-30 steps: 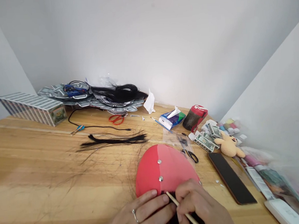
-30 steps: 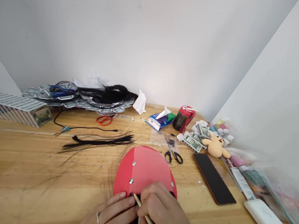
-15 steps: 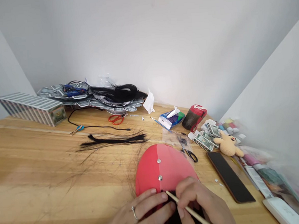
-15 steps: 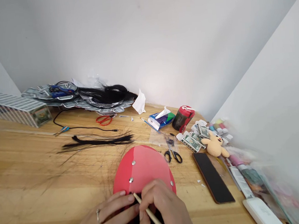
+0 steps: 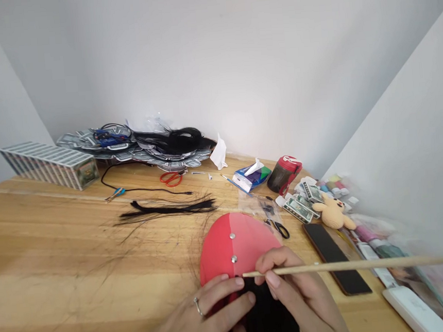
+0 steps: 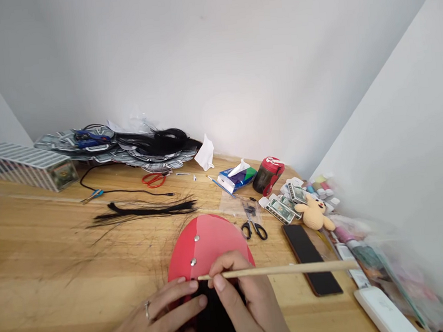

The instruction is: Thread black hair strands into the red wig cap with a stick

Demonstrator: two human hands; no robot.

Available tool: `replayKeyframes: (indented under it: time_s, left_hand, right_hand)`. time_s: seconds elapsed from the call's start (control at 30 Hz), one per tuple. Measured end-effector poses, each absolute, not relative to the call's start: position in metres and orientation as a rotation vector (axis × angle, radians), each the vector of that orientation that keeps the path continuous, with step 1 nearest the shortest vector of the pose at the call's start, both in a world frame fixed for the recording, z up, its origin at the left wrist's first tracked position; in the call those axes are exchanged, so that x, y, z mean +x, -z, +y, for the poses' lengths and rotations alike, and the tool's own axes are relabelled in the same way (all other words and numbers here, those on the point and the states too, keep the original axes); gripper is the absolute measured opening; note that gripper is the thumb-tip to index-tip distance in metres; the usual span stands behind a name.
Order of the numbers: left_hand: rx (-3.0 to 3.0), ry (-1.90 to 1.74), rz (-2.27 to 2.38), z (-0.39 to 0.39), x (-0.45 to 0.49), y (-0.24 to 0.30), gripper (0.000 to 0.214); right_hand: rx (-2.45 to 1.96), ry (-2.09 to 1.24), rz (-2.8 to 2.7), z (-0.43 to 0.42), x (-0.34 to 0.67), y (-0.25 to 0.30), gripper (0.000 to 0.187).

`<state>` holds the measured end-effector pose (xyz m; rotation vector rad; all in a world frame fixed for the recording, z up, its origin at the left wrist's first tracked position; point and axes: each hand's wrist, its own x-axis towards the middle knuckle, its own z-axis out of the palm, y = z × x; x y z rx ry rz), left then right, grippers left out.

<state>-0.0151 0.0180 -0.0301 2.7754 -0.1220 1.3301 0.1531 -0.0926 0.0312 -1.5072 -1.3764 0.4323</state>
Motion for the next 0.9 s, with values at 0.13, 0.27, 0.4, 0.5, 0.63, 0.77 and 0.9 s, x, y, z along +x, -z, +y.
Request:
replayKeyframes:
  time_s: [0.13,0.27,0.4,0.5,0.63,0.77,0.9]
  left_hand:
    - [2.764,-1.357,-0.150,0.016,-0.014,0.033,0.037]
    - [2.736,-1.302,-0.145,0.015,-0.014,0.030,0.034]
    - [2.480,-1.192,0.014,0.010,-0.021,0.019,0.029]
    - [2.184,-1.099,0.270,0.008,-0.025,0.005,0.024]
    - [1.676,-0.807,0.448,0.014,-0.020,-0.012,0.032]
    - [1.406,-0.494,0.532,0.021,-0.013,-0.018,0.041]
    - [1.592,-0.461,0.534,0.027,-0.010,-0.014,0.038]
  right_hand:
    - [-1.478,-0.532,-1.419,-0.094,0.157,-0.031,0.019]
    - [-1.460,-0.611,-1.390,-0.095,0.157,-0.030,0.020]
    - [-1.467,-0.605,-1.341,-0.093,0.155,-0.030,0.021]
    - [-1.452,-0.572,-1.331,-0.090,0.154,-0.031,0.022]
    - [-1.423,-0.550,-1.351,-0.087,0.154,-0.033,0.025]
    - [-1.426,-0.521,-1.339,-0.085,0.154,-0.031,0.028]
    - [-1.438,-0.484,-1.273,-0.083,0.153,-0.028,0.031]
